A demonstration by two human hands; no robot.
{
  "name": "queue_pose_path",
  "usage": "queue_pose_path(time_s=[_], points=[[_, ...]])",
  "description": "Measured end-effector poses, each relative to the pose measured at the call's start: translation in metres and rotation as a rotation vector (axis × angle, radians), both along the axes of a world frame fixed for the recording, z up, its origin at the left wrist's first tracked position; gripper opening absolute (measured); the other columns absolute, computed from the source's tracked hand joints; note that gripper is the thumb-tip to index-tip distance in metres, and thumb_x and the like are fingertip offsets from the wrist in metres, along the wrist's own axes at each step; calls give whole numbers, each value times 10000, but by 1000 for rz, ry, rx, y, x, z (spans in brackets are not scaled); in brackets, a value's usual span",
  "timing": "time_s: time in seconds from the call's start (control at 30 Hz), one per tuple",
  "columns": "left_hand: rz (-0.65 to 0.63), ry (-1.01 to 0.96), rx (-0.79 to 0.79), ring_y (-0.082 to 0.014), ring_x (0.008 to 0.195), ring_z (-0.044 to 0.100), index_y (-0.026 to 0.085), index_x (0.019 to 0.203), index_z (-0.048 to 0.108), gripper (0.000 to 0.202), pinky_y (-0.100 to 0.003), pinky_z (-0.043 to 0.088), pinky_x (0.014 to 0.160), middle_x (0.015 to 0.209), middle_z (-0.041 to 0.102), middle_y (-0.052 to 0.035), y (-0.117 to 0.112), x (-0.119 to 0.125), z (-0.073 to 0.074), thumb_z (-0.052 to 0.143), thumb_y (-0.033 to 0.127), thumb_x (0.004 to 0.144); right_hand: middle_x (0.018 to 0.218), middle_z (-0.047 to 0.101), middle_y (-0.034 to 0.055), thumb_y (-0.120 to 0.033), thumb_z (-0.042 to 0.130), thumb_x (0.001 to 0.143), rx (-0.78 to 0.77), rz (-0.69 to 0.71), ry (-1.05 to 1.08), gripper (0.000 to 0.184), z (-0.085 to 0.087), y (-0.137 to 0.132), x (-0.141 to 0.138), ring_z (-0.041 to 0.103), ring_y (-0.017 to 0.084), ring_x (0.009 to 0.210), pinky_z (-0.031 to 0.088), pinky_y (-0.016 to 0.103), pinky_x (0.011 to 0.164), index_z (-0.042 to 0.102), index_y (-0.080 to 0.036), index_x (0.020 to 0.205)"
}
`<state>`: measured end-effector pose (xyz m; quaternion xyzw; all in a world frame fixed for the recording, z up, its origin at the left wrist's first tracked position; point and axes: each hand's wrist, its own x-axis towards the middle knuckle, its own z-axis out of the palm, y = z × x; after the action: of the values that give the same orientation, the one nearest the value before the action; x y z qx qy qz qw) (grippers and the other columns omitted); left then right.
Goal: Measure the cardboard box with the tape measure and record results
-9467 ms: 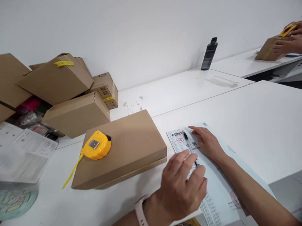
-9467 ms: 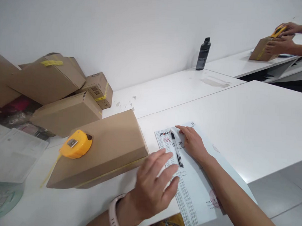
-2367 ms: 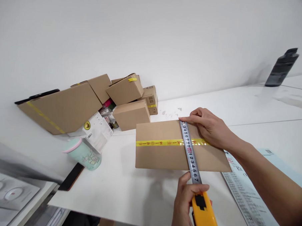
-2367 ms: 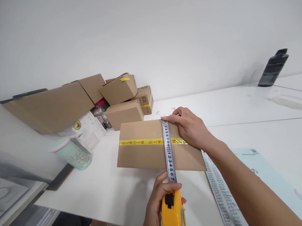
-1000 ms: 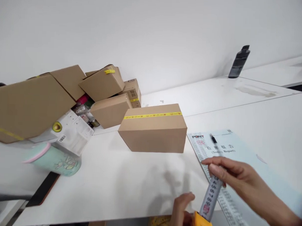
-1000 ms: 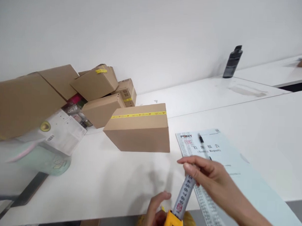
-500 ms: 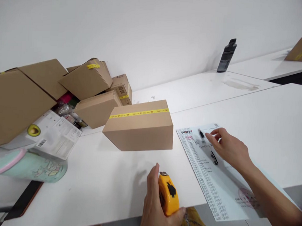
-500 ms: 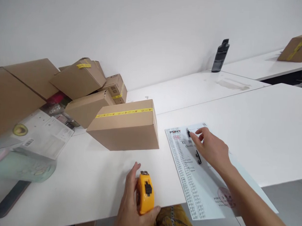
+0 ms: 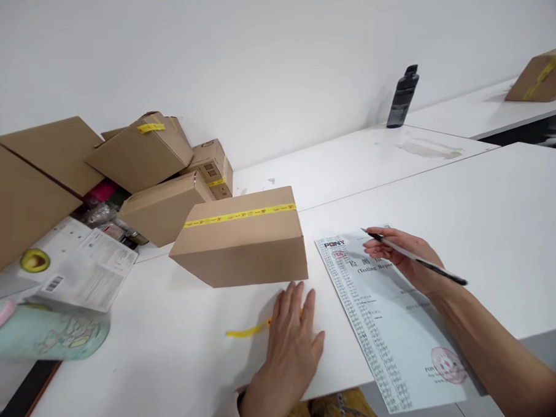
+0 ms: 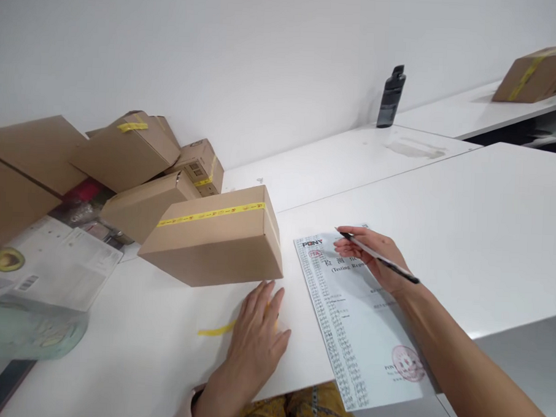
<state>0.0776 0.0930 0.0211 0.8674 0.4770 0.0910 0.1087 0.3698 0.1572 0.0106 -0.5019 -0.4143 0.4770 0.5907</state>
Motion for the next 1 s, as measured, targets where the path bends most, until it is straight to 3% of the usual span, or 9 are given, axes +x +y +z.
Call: queue_pose_path(time_s=[0.13, 0.2, 0.3, 0.37, 0.5, 0.57, 0.73, 0.9, 1.0], points=[[-295, -63, -20, -330, 1549, 230, 45, 1510, 387, 660, -516, 282, 1258, 1625, 372, -208, -4, 34, 3, 622, 243, 925, 1017, 790, 71, -474, 813, 744, -6, 6, 126, 392, 3, -4, -4, 736, 242, 932, 591, 397, 846, 745, -248, 1057], [-382, -51, -30, -317, 1566, 158, 3, 1524, 346, 690, -479, 220, 1280, 1648, 310, -227, 0, 53, 2, 590, 342, 975, 883, 776, 44, -485, 818, 772, -32, -13, 51, 320, 1, -6, -14, 709, 194, 796, 576, 342, 754, 730, -235, 951], [-382, -9, -80, -361, 1561, 91, -49, 1524, 321, 764, -501, 172, 1281, 1649, 237, -289, 11, 76, -4, 523, 473, 1004, 502, 529, -54, -580, 718, 856, -80, -42, -77, 407, -4, -7, -30, 466, 102, 480, 426, 265, 516, 615, -215, 707], [-375, 14, -113, -401, 1548, 59, -50, 1528, 315, 810, -552, 175, 1268, 1639, 224, -319, 18, 84, -10, 507, 529, 994, 445, 394, -84, -625, 639, 898, -121, -38, -114, 466, -8, -7, -38, 359, 90, 432, 345, 258, 470, 575, -217, 681], [-393, 13, -98, -420, 1538, 14, -10, 1548, 292, 820, -594, 170, 1256, 1644, 207, -320, 24, 85, -16, 444, 579, 999, 754, 700, 21, -613, 692, 862, -173, 57, -87, 403, -15, -2, -39, 642, 180, 731, 489, 291, 658, 681, -227, 975], [-403, 4, -82, -411, 1540, 9, 9, 1556, 282, 804, -580, 172, 1260, 1648, 198, -316, 26, 83, -16, 401, 588, 1012, 948, 741, 74, -589, 767, 802, -179, 77, -100, 438, -19, 2, -36, 668, 218, 861, 508, 312, 715, 695, -219, 1023], [-408, 26, -22, -425, 1536, 64, 24, 1547, 299, 798, -580, 240, 1246, 1642, 222, -319, 27, 81, -20, 338, 619, 1017, 601, 540, -38, -582, 652, 892, -148, -13, -420, 372, -24, 6, -32, 466, 131, 552, 378, 288, 538, 607, -224, 802], [-399, 53, 143, -437, 1522, 191, 16, 1533, 344, 786, -562, 338, 1214, 1599, 354, -295, 26, 83, -24, 286, 614, 1025, 767, 629, 12, -542, 643, 901, -142, -12, -455, 325, -26, 3, -36, 554, 152, 604, 450, 311, 577, 615, -220, 872], [-394, 90, 239, -418, 1505, 290, 19, 1510, 402, 766, -527, 380, 1200, 1569, 439, -244, 25, 82, -21, 277, 603, 1031, 702, 597, 1, -558, 687, 860, -140, -73, -364, 357, -29, 2, -38, 550, 153, 575, 446, 303, 541, 566, -226, 806]])
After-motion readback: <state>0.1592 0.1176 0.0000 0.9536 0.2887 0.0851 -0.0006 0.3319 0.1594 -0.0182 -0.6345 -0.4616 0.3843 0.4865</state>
